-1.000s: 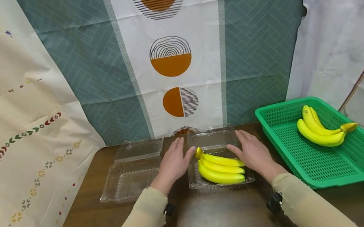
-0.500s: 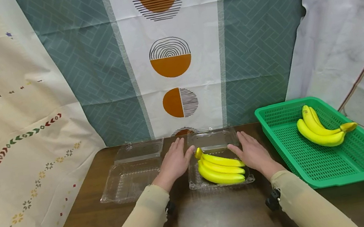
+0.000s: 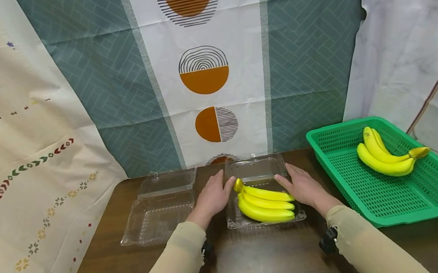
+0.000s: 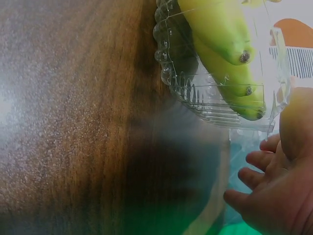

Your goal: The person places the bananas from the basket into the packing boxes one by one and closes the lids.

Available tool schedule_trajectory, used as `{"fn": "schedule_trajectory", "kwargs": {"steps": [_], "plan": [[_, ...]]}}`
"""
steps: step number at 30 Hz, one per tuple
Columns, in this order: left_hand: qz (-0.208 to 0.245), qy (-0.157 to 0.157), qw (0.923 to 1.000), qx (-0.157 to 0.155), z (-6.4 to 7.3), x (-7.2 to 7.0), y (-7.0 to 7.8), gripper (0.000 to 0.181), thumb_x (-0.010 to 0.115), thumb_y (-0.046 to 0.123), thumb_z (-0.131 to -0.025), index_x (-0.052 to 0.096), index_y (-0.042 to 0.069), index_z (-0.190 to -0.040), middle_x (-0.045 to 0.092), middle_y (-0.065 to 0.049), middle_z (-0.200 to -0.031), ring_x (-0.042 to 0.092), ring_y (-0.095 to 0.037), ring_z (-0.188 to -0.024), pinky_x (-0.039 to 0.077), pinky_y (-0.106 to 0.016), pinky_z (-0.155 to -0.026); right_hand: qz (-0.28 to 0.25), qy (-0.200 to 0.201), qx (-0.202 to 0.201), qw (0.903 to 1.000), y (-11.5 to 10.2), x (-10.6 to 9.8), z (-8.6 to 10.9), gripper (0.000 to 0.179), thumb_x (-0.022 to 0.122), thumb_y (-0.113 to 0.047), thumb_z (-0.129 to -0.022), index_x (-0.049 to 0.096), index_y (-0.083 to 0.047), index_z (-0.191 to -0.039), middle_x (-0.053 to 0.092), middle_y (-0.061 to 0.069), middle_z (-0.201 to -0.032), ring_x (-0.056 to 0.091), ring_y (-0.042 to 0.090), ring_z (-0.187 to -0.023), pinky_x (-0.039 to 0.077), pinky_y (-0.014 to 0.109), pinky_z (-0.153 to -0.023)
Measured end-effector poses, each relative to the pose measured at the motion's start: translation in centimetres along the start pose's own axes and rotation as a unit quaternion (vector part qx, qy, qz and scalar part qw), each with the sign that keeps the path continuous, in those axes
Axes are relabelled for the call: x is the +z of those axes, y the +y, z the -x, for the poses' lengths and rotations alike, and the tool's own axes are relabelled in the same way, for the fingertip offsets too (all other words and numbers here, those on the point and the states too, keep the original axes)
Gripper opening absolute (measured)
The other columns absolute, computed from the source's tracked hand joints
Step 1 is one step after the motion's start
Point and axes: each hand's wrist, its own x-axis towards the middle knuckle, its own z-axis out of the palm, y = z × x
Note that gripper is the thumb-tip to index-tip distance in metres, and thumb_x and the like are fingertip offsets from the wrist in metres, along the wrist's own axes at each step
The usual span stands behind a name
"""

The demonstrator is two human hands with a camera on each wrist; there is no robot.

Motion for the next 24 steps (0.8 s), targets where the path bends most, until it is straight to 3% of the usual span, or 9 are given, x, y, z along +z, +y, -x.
{"fn": "schedule_trajectory", "kwargs": {"steps": [24], "plan": [[0.062,-0.024,0.9977,-0.008,-0.3,0.34,-0.12,0.076,0.041,0.056,-0.118,0.032,0.004,-0.173,0.039,-0.019,-0.174,0.037,-0.039,-0.161,0.033,-0.057,-0.129,-0.029,-0.02,-0.005,0.9994,-0.09,-0.02,0.28,0.094,0.039,-0.063,-0.116,0.013,0.009,-0.172,0.015,0.039,-0.175,0.018,0.06,-0.16,0.021,0.076,-0.124]]}}
